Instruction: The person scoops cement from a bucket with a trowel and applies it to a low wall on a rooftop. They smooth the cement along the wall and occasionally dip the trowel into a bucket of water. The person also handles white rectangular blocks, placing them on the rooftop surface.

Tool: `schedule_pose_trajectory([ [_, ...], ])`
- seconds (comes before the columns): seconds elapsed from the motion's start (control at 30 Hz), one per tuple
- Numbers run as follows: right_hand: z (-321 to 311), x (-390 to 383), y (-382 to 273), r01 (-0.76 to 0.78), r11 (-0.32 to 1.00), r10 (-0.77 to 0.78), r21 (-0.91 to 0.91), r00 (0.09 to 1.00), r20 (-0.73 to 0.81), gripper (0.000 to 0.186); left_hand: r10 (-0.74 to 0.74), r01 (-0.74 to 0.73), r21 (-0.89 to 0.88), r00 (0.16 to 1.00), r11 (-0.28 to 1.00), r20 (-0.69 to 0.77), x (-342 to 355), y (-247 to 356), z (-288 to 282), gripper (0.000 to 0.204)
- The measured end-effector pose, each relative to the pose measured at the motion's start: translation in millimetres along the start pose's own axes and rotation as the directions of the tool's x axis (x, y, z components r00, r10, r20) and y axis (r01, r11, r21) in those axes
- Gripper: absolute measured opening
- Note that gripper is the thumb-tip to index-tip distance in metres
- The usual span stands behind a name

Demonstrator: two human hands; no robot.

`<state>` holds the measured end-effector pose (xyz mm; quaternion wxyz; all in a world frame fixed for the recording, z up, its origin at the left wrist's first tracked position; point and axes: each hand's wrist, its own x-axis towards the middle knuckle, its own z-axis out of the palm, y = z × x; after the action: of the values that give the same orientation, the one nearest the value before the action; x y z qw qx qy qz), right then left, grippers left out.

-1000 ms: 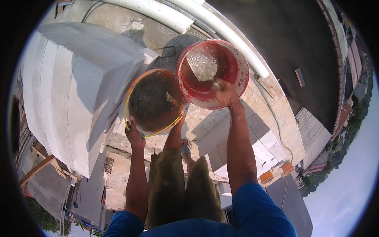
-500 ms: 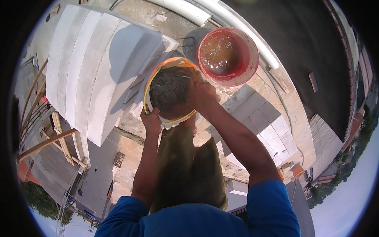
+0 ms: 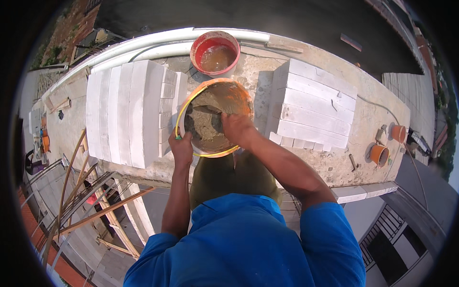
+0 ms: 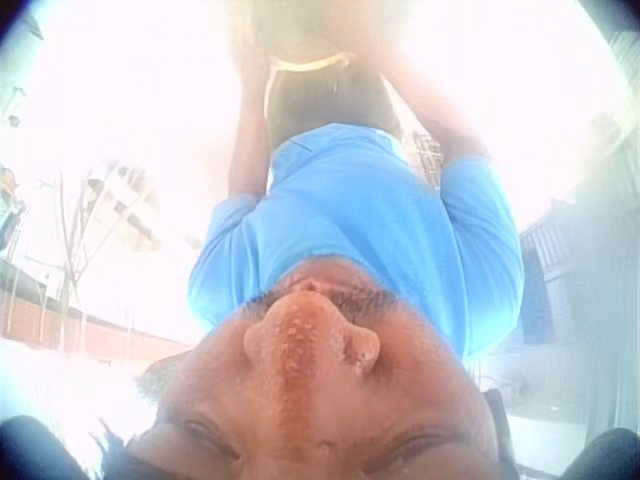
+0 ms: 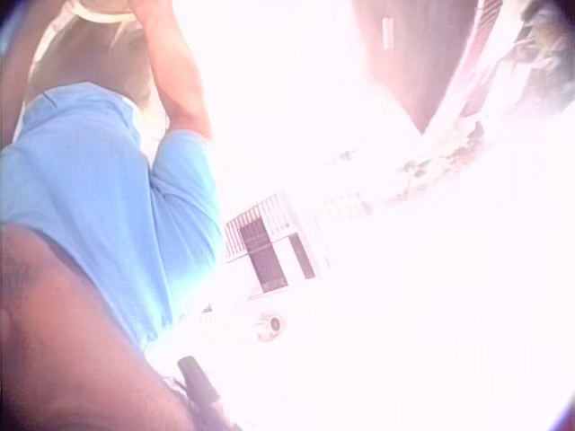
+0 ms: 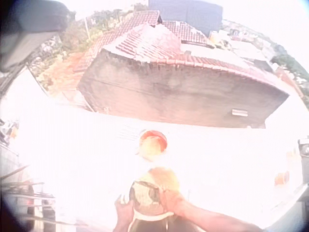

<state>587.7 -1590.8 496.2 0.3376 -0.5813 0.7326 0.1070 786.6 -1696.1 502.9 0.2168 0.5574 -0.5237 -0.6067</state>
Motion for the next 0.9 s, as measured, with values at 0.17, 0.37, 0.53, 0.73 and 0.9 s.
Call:
schedule_pose_trajectory([
  [0.17,28,-104,12,-0.283,0.958,0.287,0.050,0.953,-0.099,0.030,0.131,-0.151,0.047,0.947,0.987,0.293,-64,48,26,0.035],
  [0.37,52,-247,11,-0.367,0.882,0.431,0.296,0.882,-0.190,0.029,0.066,-0.187,0.128,0.775,0.974,0.628,-125,75,51,0.026],
  [0.53,106,-258,-54,-0.583,0.650,0.726,0.487,0.666,-0.172,0.027,0.092,-0.285,0.092,0.572,0.954,0.815,-134,88,88,0.023],
  [0.73,68,-307,-118,-0.476,0.462,0.772,0.748,0.631,-0.075,0.032,0.006,-0.461,0.147,0.315,0.875,0.949,-142,113,128,0.020],
  [0.9,102,-300,-96,-0.508,0.273,0.850,0.817,0.524,0.042,0.035,-0.069,-0.599,0.129,0.122,0.790,0.990,-161,133,166,0.016],
])
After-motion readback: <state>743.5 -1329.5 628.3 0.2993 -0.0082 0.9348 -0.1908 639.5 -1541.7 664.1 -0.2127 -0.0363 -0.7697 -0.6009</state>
